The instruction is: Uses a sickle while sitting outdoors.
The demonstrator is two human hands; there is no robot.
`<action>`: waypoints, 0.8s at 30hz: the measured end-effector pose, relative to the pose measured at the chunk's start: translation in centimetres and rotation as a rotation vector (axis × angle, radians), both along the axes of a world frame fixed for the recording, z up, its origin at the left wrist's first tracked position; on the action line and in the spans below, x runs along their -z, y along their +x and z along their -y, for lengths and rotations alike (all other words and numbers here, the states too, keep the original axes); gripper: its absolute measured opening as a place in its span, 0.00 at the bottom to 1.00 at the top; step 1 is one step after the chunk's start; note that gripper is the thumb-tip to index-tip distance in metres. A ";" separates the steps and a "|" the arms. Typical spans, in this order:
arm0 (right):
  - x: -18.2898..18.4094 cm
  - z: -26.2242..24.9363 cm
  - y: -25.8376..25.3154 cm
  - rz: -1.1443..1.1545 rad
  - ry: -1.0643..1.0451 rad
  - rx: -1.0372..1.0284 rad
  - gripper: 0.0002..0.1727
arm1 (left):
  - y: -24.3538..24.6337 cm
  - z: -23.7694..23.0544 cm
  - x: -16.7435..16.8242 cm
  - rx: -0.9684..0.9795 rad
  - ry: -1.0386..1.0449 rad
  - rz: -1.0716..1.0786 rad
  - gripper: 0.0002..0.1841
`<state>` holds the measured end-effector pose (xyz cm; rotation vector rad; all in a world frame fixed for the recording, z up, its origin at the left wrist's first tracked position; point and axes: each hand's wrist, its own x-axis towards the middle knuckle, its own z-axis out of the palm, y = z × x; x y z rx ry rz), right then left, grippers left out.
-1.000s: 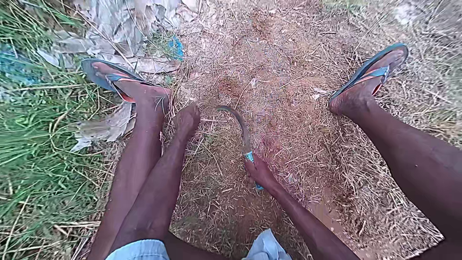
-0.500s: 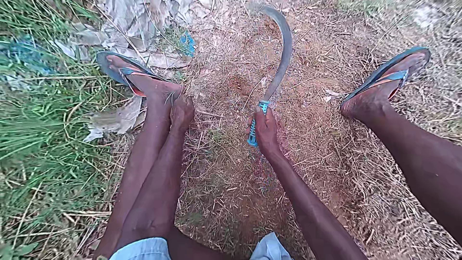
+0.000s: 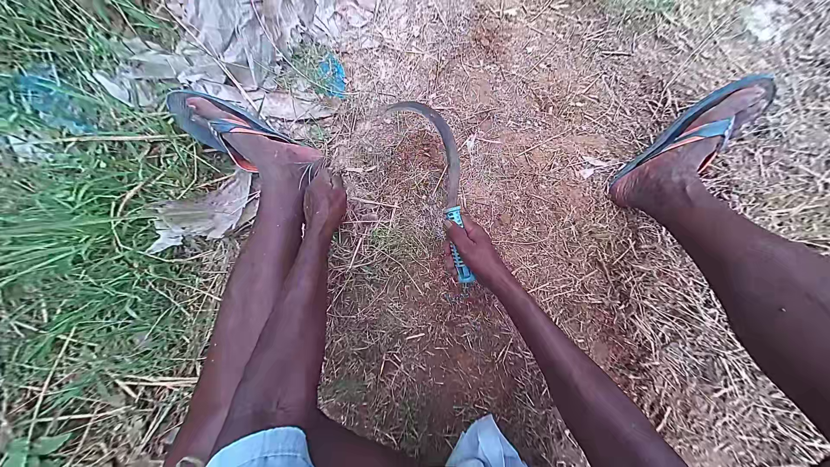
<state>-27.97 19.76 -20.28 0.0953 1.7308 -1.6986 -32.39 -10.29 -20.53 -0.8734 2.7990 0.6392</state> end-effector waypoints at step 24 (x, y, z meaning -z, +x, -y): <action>1.8 -3.3 -0.1 0.148 -0.056 0.122 0.20 | -8.1 -2.2 2.9 0.298 -0.285 0.274 0.25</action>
